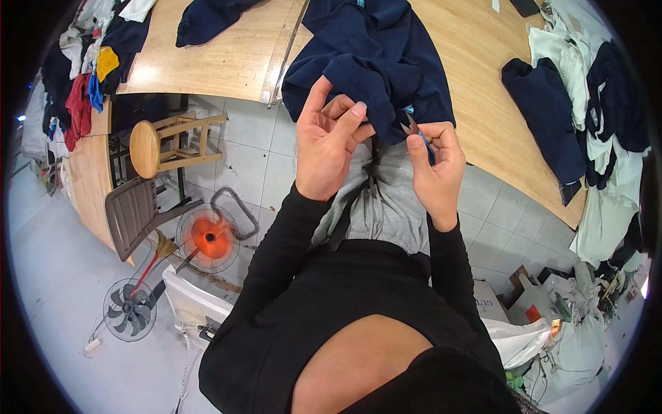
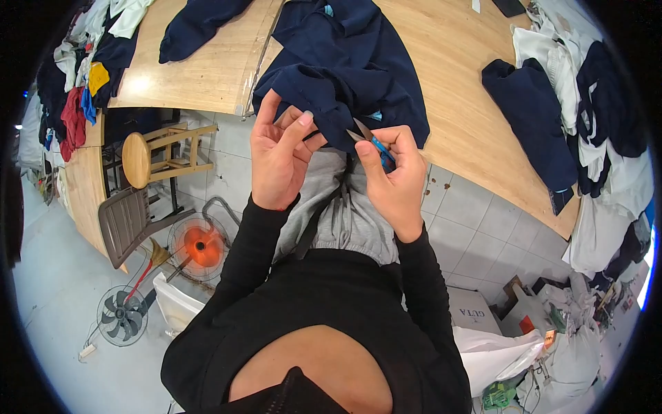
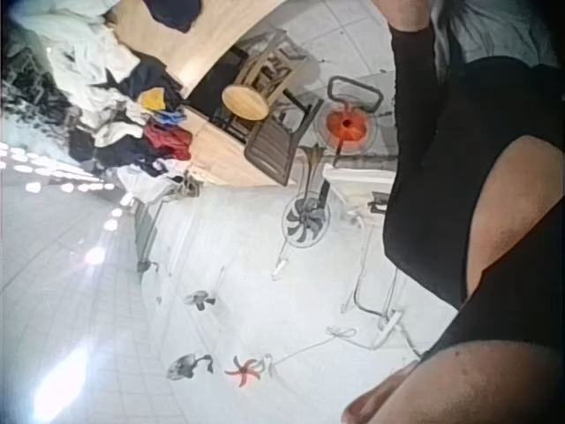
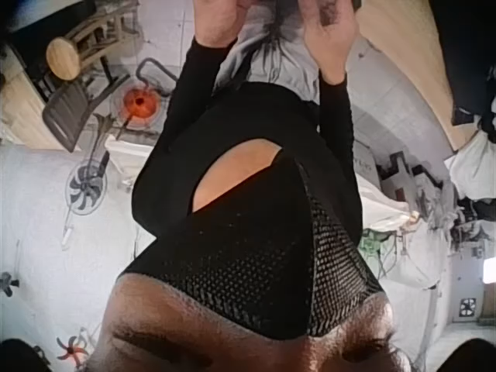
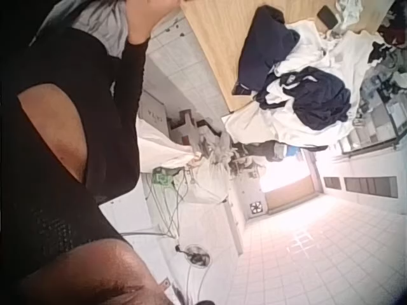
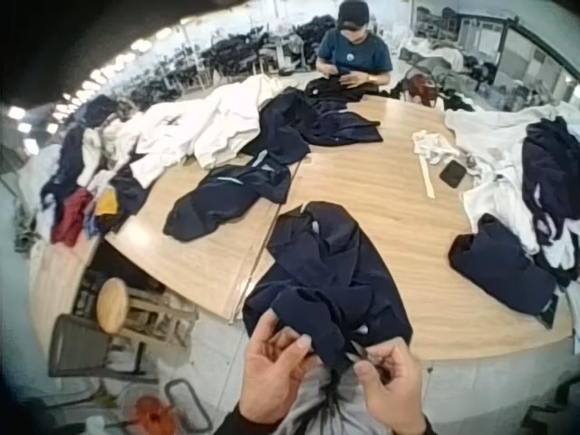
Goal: Trimming loose threads from blue athletic pants using small hand clippers.
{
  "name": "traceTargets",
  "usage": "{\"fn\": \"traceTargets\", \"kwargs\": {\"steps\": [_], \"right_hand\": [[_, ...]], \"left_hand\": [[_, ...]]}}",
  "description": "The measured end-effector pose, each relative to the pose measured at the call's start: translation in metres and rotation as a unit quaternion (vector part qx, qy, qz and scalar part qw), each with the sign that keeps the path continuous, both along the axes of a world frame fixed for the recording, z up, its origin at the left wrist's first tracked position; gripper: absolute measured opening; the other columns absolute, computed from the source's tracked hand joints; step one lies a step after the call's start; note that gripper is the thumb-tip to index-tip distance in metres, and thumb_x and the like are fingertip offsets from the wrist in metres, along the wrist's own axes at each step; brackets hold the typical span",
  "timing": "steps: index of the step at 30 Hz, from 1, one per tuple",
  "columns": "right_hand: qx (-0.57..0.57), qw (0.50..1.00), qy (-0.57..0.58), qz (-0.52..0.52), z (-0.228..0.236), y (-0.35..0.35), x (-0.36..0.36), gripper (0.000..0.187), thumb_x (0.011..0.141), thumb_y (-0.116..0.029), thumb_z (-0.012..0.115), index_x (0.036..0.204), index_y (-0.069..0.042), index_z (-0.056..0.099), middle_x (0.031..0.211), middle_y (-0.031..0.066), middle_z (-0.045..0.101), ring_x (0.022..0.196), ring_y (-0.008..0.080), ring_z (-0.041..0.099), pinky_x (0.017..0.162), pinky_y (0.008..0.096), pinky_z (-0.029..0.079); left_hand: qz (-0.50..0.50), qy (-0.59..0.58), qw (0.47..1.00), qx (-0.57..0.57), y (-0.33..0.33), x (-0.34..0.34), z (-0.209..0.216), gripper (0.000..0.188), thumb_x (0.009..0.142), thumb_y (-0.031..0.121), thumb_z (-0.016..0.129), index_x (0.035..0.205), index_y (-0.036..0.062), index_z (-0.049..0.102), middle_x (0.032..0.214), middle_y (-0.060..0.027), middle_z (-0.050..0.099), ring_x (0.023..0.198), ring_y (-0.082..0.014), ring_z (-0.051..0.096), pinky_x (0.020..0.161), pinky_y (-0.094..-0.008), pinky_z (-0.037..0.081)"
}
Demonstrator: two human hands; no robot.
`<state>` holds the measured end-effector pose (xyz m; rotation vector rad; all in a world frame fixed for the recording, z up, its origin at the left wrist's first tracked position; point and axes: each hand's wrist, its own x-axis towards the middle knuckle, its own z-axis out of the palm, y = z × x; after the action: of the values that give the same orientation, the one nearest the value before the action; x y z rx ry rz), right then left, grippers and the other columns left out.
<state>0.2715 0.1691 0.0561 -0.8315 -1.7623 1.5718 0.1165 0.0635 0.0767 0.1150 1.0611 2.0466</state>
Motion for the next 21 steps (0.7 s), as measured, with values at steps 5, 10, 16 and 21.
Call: {"fn": "traceTargets", "kwargs": {"steps": [5, 10, 16, 21], "right_hand": [[0.034, 0.999, -0.026, -0.002, 0.003, 0.0, -0.003, 0.028, 0.1, -0.022, 0.085, 0.102, -0.001, 0.068, 0.082, -0.0001, 0.069, 0.074, 0.0047, 0.055, 0.068, 0.0228, 0.045], [0.031, 0.999, -0.014, -0.009, -0.001, 0.004, -0.008, 0.028, 0.099, -0.022, 0.086, 0.099, 0.0, 0.069, 0.081, -0.0009, 0.069, 0.074, 0.0041, 0.055, 0.067, 0.0226, 0.045], [-0.002, 1.0, 0.001, -0.003, -0.005, -0.001, -0.018, 0.025, 0.099, -0.02, 0.087, 0.098, -0.001, 0.07, 0.08, -0.0034, 0.067, 0.074, 0.0032, 0.054, 0.065, 0.0231, 0.045], [0.011, 1.0, -0.002, -0.022, -0.004, -0.001, -0.013, 0.028, 0.097, -0.022, 0.088, 0.101, -0.002, 0.07, 0.079, -0.0018, 0.067, 0.073, 0.0037, 0.054, 0.065, 0.0231, 0.045]], "left_hand": [[-0.005, 0.013, 1.0, -0.004, -0.002, -0.002, -0.002, 0.064, 0.105, -0.006, 0.065, 0.163, 0.0064, 0.043, 0.105, -0.0026, 0.07, 0.095, -0.011, 0.074, 0.082, -0.03, 0.067], [-0.017, 0.027, 0.999, -0.011, 0.001, -0.003, 0.001, 0.063, 0.105, -0.006, 0.065, 0.163, 0.0058, 0.043, 0.104, -0.0022, 0.069, 0.094, -0.0108, 0.073, 0.082, -0.0299, 0.067], [0.005, 0.036, 0.999, -0.013, -0.002, -0.001, 0.008, 0.063, 0.105, -0.005, 0.066, 0.162, 0.0046, 0.043, 0.105, -0.0025, 0.069, 0.095, -0.0121, 0.073, 0.083, -0.0301, 0.066], [0.003, 0.044, 0.999, 0.002, -0.004, 0.003, -0.007, 0.059, 0.105, -0.007, 0.063, 0.16, 0.0055, 0.046, 0.11, -0.0061, 0.069, 0.099, -0.0159, 0.075, 0.084, -0.0346, 0.068]]}}
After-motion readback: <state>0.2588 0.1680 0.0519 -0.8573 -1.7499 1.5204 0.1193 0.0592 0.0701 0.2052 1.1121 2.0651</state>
